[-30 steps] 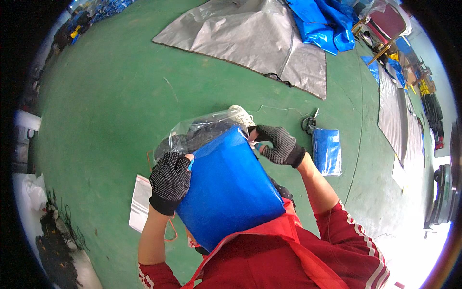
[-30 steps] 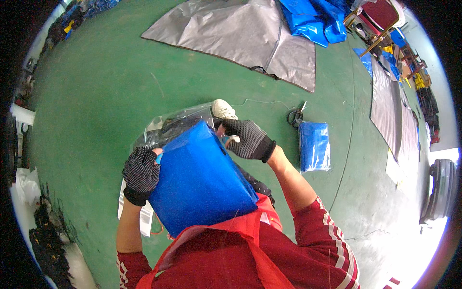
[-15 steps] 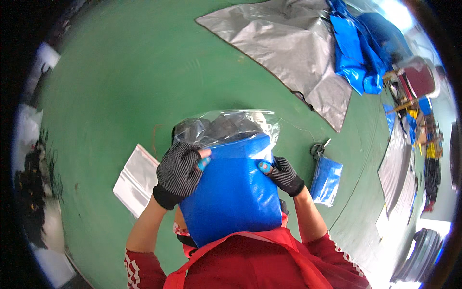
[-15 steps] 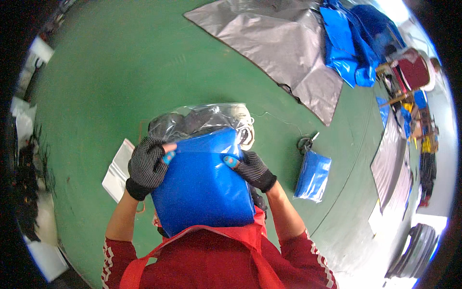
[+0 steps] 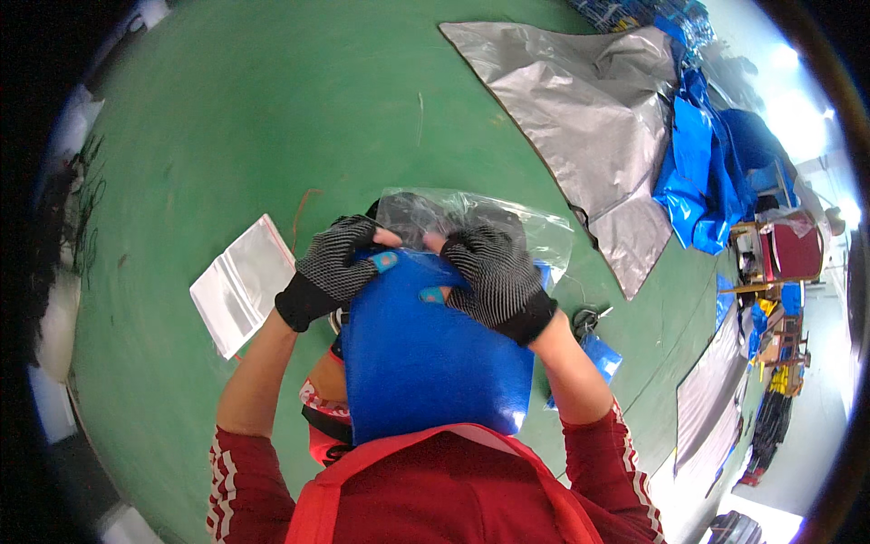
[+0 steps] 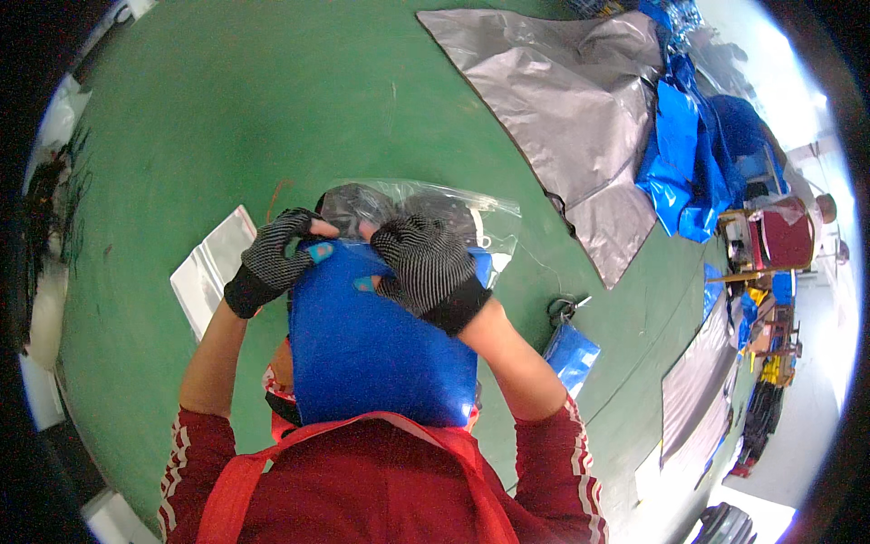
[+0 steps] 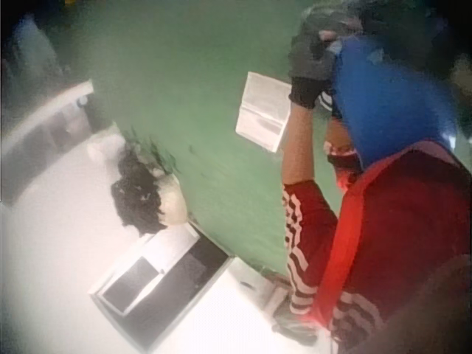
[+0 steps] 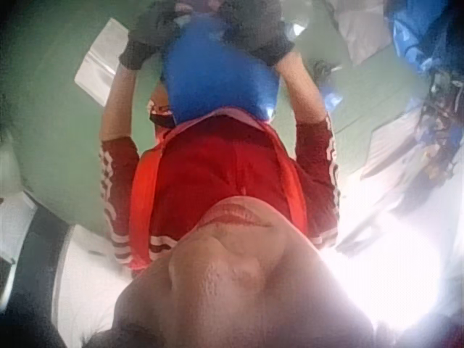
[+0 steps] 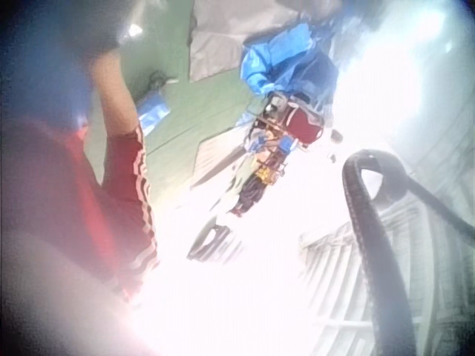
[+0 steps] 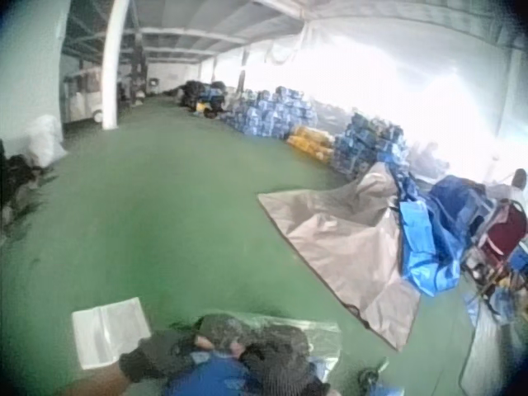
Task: The person unfolds a blue cooler bag on the floor, folds it into a compact rectangle, and places it into a clear plastic bag. The person then seals the plastic bag and sets it aside.
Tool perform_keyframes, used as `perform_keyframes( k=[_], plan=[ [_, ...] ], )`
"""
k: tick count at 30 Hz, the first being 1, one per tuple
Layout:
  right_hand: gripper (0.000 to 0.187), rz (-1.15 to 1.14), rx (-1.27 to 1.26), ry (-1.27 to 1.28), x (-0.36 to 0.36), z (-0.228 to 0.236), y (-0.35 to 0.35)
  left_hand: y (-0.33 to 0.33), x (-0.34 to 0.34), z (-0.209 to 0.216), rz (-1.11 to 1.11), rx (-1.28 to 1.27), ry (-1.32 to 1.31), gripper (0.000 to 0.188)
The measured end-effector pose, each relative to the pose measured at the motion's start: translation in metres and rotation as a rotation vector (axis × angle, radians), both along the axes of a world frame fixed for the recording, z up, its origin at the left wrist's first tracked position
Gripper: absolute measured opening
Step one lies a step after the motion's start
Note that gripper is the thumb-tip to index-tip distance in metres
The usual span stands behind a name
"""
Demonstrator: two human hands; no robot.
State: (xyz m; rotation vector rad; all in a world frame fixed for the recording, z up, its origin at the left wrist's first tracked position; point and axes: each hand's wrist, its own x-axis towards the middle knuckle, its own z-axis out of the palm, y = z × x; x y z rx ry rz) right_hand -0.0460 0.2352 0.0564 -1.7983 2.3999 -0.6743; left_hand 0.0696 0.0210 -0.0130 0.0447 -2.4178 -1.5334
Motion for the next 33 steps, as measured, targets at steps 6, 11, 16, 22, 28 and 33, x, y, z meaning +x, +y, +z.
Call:
perform_keyframes(
  k=[6,11,16,22,28,33],
  plan=[
    [0.030,-0.002,0.036,-0.066,-0.008,-0.030,-0.014,-0.013,0.038,-0.036,0.121,0.542,-0.440,0.026],
    [0.023,-0.094,0.022,0.047,0.001,-0.027,-0.017,-0.001,0.021,-0.057,-0.005,0.555,-0.260,0.029],
    [0.019,-0.109,-0.145,0.051,0.008,-0.025,-0.027,0.008,0.003,-0.059,-0.064,0.691,-0.131,0.030],
    [0.028,-0.127,-0.160,-0.242,0.005,-0.021,-0.031,0.015,-0.002,-0.069,0.070,0.576,-0.152,0.030],
    [0.029,-0.209,-0.040,-0.327,-0.008,-0.015,-0.029,0.014,-0.008,-0.072,-0.028,0.675,-0.205,0.025],
    [0.022,-0.111,0.047,-0.197,-0.014,-0.015,-0.031,0.012,-0.018,-0.066,-0.116,0.897,-0.328,0.024]
  ],
)
